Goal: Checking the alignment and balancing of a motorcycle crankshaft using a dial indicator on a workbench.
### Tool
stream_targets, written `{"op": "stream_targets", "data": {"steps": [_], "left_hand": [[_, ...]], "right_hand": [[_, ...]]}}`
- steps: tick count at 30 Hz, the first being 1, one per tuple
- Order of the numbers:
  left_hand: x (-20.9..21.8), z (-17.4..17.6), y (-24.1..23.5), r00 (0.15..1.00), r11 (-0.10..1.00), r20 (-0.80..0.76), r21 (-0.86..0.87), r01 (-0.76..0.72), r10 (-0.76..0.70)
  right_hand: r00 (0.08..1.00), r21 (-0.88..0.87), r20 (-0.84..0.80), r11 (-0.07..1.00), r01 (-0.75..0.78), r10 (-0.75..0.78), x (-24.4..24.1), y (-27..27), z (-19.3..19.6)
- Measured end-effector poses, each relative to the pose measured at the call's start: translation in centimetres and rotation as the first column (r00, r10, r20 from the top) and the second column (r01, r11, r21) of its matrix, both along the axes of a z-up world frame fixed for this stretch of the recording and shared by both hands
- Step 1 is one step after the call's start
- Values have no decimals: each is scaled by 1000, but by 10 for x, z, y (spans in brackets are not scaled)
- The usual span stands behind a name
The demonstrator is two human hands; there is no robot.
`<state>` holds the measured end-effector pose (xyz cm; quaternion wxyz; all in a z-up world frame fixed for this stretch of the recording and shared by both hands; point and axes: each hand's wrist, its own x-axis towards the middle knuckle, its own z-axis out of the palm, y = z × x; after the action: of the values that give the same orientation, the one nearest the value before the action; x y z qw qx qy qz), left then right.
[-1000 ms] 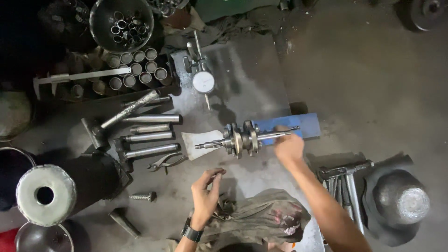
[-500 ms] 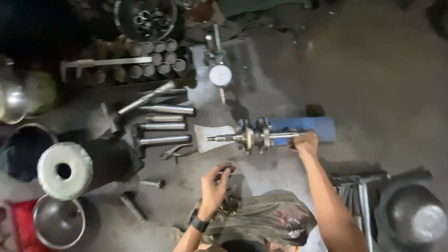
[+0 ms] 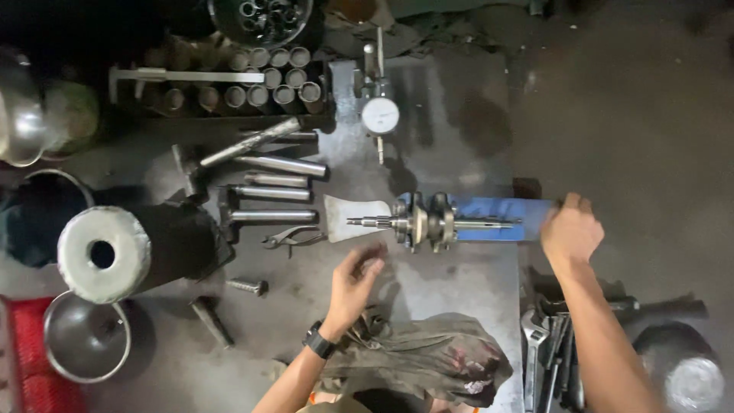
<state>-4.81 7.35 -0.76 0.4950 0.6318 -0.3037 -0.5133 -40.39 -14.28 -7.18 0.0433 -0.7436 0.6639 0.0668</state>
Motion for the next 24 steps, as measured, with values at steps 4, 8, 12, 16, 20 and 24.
{"op": "stream_targets", "data": {"steps": [4,8,12,16,20,24], "left_hand": [[-6,-13,-30,968,986,-245,-139,-93,56],[-13,-19,-40,833,968,-527,-68,-242,172],[-18,-20,-48,747,953,-611,41,-299,261],[-22,-47,-43,752,942,-596,22,-336,282],[-23,-30,-49,768,943,-579,4,-334,274],[-29,-20,-56,768,944,-570,46,-327,293]], "right_hand": [[980,34,111,984,-172,168,58,22,44],[830,66,263,849,-524,492,115,37,19],[784,217,184,754,-620,593,152,27,19],[754,253,258,711,-656,604,158,20,24],[740,221,241,707,-671,627,149,17,7],[749,209,253,721,-661,613,137,14,-2]]}}
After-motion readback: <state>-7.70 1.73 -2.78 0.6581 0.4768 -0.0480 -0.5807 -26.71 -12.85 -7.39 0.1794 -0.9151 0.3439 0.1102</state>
